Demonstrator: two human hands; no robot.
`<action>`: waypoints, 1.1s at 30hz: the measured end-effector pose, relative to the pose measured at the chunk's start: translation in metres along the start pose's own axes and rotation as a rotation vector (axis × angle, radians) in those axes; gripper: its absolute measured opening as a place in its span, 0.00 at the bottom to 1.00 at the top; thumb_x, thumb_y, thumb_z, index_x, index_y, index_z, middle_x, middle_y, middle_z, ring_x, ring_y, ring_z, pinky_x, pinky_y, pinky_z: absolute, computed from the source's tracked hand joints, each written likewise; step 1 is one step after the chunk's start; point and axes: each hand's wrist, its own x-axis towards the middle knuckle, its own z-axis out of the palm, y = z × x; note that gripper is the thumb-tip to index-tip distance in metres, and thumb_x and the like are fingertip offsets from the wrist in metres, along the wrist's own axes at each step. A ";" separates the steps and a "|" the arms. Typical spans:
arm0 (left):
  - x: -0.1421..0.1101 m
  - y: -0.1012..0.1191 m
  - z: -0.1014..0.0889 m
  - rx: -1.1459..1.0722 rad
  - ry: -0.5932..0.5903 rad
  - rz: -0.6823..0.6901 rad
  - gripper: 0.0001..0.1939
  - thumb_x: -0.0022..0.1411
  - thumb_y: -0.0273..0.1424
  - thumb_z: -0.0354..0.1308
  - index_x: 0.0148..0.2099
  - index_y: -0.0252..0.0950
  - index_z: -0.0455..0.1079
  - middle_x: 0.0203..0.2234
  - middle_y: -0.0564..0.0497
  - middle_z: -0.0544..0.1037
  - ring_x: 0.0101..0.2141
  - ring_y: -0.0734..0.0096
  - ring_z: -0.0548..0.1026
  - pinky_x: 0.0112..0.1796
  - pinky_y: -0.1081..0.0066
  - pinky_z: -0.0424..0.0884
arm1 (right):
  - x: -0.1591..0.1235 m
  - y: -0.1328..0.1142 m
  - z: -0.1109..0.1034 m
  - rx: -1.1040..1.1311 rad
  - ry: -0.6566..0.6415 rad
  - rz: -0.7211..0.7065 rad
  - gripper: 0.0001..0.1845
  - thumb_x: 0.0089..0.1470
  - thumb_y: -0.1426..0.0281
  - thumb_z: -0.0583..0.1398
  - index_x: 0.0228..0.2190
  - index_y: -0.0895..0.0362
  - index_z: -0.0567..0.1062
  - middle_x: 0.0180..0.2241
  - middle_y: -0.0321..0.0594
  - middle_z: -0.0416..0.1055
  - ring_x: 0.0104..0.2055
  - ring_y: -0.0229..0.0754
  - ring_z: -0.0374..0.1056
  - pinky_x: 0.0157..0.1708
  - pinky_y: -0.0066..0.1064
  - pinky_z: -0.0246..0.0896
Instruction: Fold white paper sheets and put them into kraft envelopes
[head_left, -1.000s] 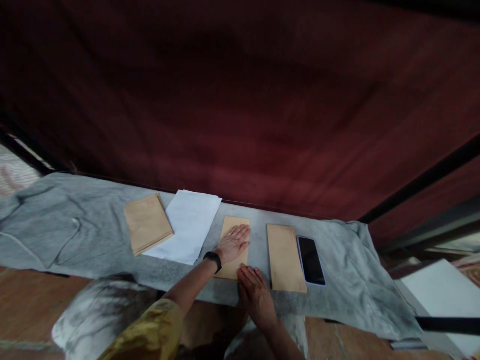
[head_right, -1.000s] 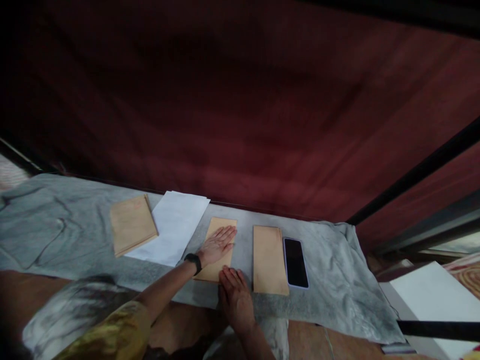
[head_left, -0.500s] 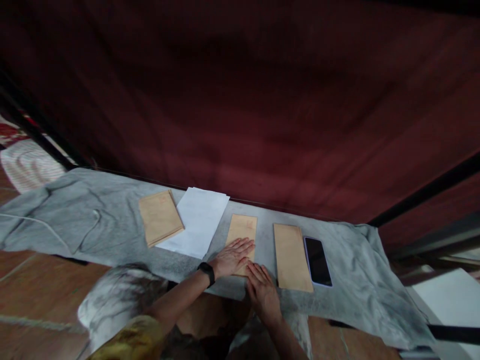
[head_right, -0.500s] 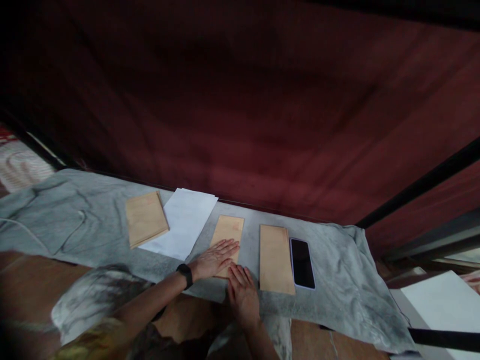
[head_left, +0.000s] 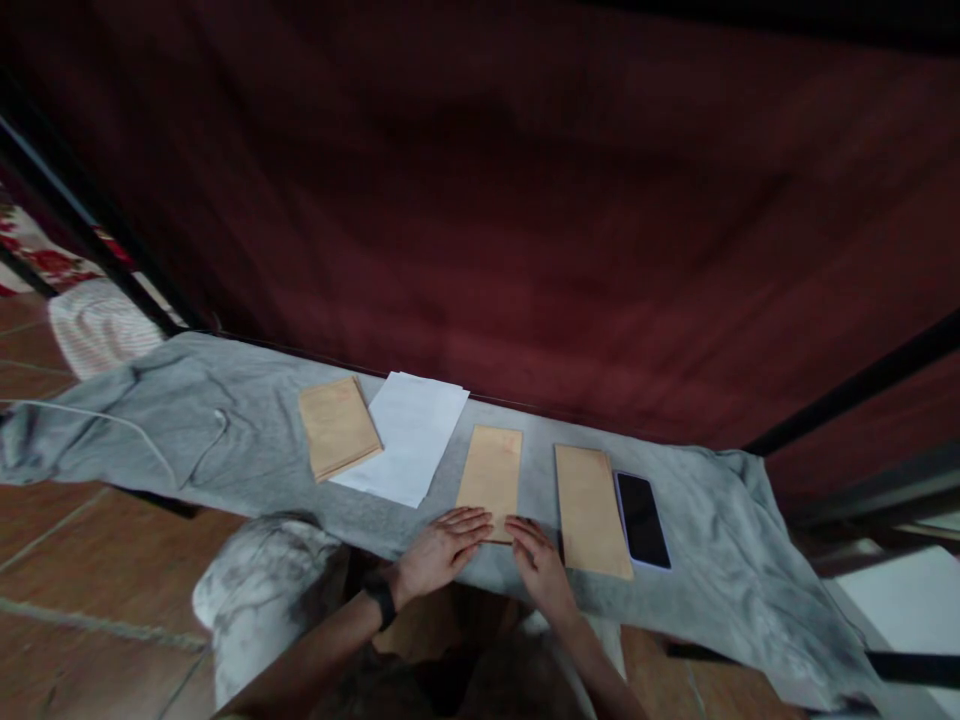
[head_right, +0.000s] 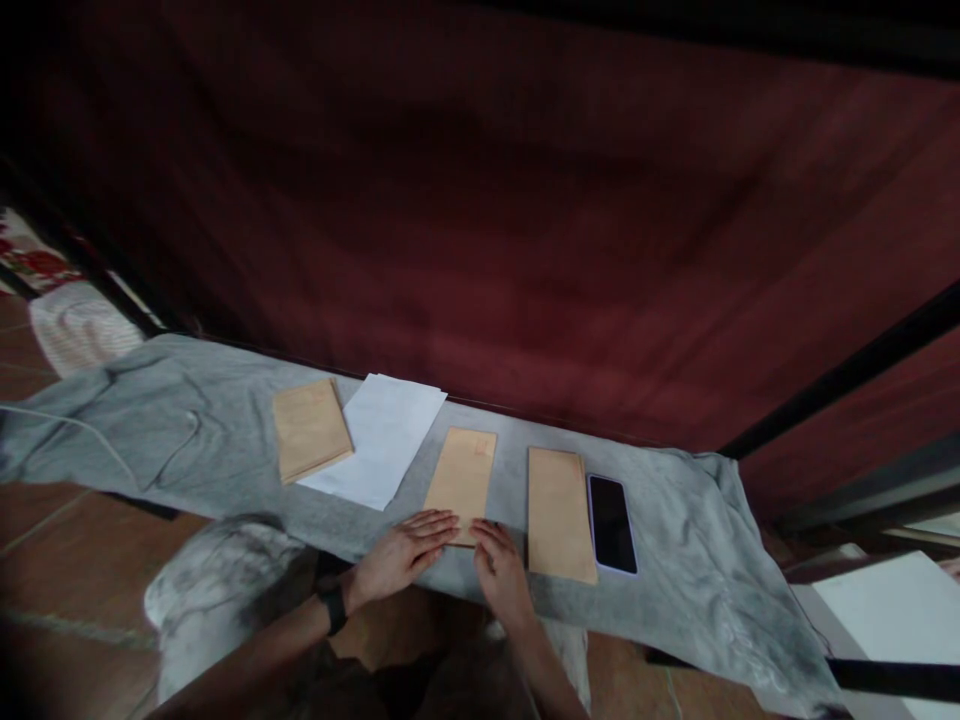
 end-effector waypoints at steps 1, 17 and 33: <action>-0.001 0.000 0.002 -0.001 0.022 -0.009 0.20 0.72 0.33 0.49 0.64 0.48 0.64 0.61 0.54 0.69 0.62 0.68 0.65 0.63 0.59 0.60 | 0.008 0.004 0.000 0.006 -0.017 0.003 0.19 0.64 0.71 0.51 0.50 0.51 0.77 0.52 0.41 0.75 0.57 0.44 0.69 0.57 0.43 0.66; 0.003 0.004 0.000 0.006 0.054 -0.031 0.19 0.71 0.29 0.48 0.60 0.46 0.70 0.60 0.54 0.71 0.61 0.68 0.67 0.62 0.59 0.64 | 0.123 0.040 0.025 -0.446 -0.064 0.081 0.29 0.67 0.64 0.47 0.65 0.61 0.57 0.67 0.49 0.52 0.69 0.48 0.50 0.67 0.48 0.43; 0.025 -0.008 -0.015 -0.141 0.064 -0.121 0.16 0.73 0.35 0.47 0.52 0.43 0.75 0.49 0.52 0.80 0.52 0.69 0.75 0.54 0.67 0.71 | 0.035 -0.003 0.000 -0.410 -0.103 -0.125 0.26 0.69 0.66 0.47 0.65 0.53 0.58 0.65 0.41 0.58 0.66 0.41 0.56 0.67 0.43 0.50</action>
